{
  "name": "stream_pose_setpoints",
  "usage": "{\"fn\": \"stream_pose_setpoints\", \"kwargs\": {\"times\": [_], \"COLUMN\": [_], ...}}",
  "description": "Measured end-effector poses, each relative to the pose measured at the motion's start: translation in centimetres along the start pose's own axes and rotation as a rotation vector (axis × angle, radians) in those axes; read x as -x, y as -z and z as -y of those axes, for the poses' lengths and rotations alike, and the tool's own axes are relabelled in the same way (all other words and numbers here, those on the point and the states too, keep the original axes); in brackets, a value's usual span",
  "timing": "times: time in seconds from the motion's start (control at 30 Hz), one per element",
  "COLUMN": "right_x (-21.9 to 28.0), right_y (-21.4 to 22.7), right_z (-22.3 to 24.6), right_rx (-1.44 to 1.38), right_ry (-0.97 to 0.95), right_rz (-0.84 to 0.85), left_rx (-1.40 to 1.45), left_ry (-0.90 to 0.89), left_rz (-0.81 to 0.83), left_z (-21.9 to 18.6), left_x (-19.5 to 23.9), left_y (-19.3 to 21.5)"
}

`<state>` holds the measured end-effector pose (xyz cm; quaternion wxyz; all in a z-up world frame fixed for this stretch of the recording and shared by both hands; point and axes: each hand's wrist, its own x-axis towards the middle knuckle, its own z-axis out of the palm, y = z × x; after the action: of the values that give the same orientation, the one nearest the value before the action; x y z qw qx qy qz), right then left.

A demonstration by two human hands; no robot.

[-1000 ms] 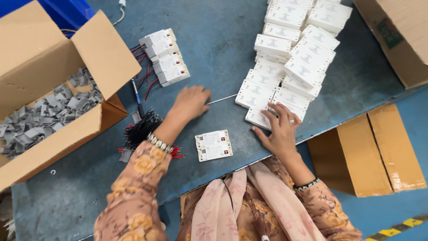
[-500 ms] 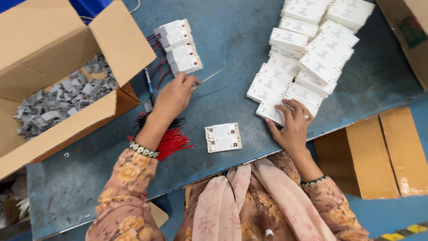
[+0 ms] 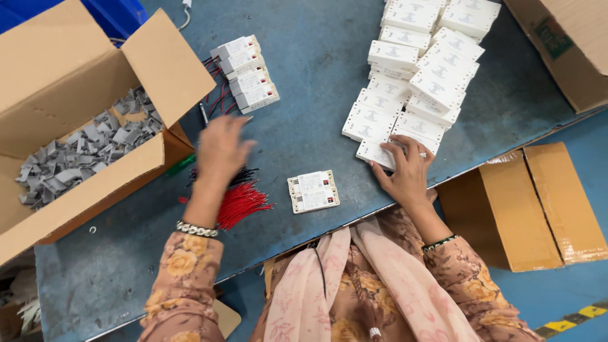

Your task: The person assembles white electrical components by inserting red and black wires into terminals and tightening them with a screwdriver. They handle multiple units, arranging them in rows on a blue workbench.

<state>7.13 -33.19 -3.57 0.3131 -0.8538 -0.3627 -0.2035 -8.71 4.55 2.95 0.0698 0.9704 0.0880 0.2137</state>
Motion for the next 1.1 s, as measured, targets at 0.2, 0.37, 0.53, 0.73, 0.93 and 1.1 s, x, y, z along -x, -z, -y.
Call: {"fn": "stream_pose_setpoints", "kwargs": {"times": [0.2,0.37,0.53,0.73,0.93,1.1], "right_x": [-0.1,-0.3,-0.3,-0.3,0.1,0.1], "right_y": [0.1,0.4,0.4,0.7,0.5,0.5], "right_z": [0.2,0.3,0.2,0.2,0.0,0.0], "right_rx": [-0.017,-0.016,-0.045,-0.052,-0.037,-0.030], "right_ry": [-0.014,-0.024,-0.037,-0.013,0.009,0.013], "right_rz": [0.007,0.000,0.014,0.019,0.046,0.044], "left_rx": [0.284,0.077,0.066,0.174,0.090,-0.021], "left_ry": [-0.475,-0.587,-0.621,-0.528,-0.326,-0.315], "left_rz": [0.319,0.522,0.544,0.391,0.584,0.650], "left_z": [-11.4,-15.0,-13.9,-11.7,-8.3,-7.2], "left_x": [-8.6,-15.2,-15.7,-12.5,-10.5,-8.4], "left_y": [-4.4,-9.8,-13.3,-13.8,-8.8,-5.8]}}
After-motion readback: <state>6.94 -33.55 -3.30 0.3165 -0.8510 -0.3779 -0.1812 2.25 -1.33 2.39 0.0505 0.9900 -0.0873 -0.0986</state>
